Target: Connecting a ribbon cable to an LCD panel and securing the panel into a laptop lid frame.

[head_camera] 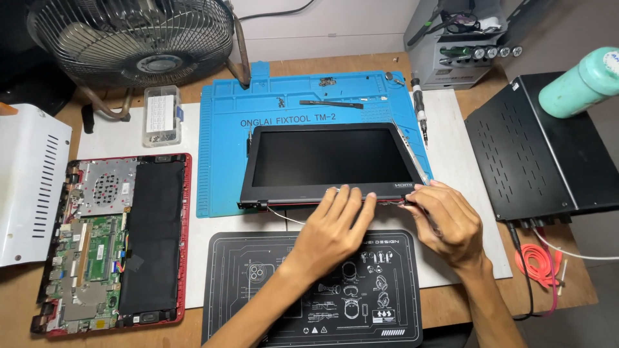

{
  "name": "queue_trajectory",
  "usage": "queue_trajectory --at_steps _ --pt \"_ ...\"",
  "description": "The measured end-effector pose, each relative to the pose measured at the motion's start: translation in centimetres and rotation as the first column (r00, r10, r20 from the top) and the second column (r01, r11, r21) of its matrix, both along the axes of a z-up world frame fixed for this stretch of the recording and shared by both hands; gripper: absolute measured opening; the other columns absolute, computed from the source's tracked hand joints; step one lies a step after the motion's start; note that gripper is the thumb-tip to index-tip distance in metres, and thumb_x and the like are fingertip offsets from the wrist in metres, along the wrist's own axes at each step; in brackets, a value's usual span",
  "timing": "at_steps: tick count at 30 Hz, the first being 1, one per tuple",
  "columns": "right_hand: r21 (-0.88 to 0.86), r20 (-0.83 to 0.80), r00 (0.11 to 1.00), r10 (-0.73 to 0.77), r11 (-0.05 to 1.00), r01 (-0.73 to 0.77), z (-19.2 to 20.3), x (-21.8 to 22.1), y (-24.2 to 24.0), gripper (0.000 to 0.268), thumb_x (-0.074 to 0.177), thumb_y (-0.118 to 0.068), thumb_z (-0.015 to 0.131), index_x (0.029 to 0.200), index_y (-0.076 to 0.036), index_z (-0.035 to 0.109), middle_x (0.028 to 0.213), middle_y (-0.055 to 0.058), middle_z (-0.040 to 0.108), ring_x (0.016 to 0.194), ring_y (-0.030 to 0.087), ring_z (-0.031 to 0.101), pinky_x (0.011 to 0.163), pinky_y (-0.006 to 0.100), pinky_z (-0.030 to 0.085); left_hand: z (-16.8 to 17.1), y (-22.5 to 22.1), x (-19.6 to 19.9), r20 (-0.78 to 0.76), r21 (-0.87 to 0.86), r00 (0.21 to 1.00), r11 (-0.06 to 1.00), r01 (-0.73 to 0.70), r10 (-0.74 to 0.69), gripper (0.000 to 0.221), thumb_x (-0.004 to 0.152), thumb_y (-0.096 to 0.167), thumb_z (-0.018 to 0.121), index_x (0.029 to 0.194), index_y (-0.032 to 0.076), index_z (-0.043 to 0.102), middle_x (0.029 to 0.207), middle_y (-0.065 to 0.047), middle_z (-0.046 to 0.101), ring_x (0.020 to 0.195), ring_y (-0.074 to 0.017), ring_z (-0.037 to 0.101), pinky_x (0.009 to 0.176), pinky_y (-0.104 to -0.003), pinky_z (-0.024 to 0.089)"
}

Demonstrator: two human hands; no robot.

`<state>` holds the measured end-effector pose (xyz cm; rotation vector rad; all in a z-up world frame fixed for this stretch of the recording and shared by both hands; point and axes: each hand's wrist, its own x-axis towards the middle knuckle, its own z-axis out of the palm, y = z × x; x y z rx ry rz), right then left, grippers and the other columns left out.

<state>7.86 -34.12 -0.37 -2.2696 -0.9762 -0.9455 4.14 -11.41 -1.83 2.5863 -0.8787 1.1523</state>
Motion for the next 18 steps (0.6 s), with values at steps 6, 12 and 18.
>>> queue_trajectory --at_steps 6,12,18 --pt "0.045 -0.016 1.000 0.003 0.999 -0.002 -0.6 0.2 0.0 0.006 0.090 -0.009 0.077 0.095 -0.006 0.074 0.089 0.003 0.074 0.089 0.027 0.075 0.092 0.041 0.061 -1.6 -1.8 3.1 0.159 -0.056 0.986 0.996 0.063 -0.053 0.016 0.101 0.007 0.056 0.102 -0.001 0.070 0.088 -0.017 0.063 0.085 -0.0301 0.067 0.086 -0.040 0.057" --pt "0.181 -0.019 1.000 0.017 0.983 -0.013 -2.5 0.8 -0.5 0.016 0.086 -0.009 0.082 0.100 -0.005 0.076 0.098 0.008 0.075 0.092 0.029 0.074 0.095 0.042 0.060 -2.2 -2.6 3.3 0.218 -0.091 0.975 0.993 0.071 -0.049 0.015 0.099 0.003 0.058 0.096 -0.003 0.072 0.083 -0.018 0.065 0.080 -0.0306 0.069 0.082 -0.039 0.060" --pt "0.326 -0.146 0.986 0.075 0.945 -0.023 -2.3 1.5 0.0 0.006 0.090 0.002 0.076 0.093 -0.003 0.075 0.095 0.010 0.075 0.097 0.031 0.075 0.097 0.044 0.057 -2.0 -2.6 3.3 0.237 -0.100 0.968 0.990 0.103 -0.077 0.014 0.097 -0.002 0.059 0.092 -0.005 0.071 0.080 -0.019 0.064 0.076 -0.0311 0.068 0.081 -0.038 0.060"
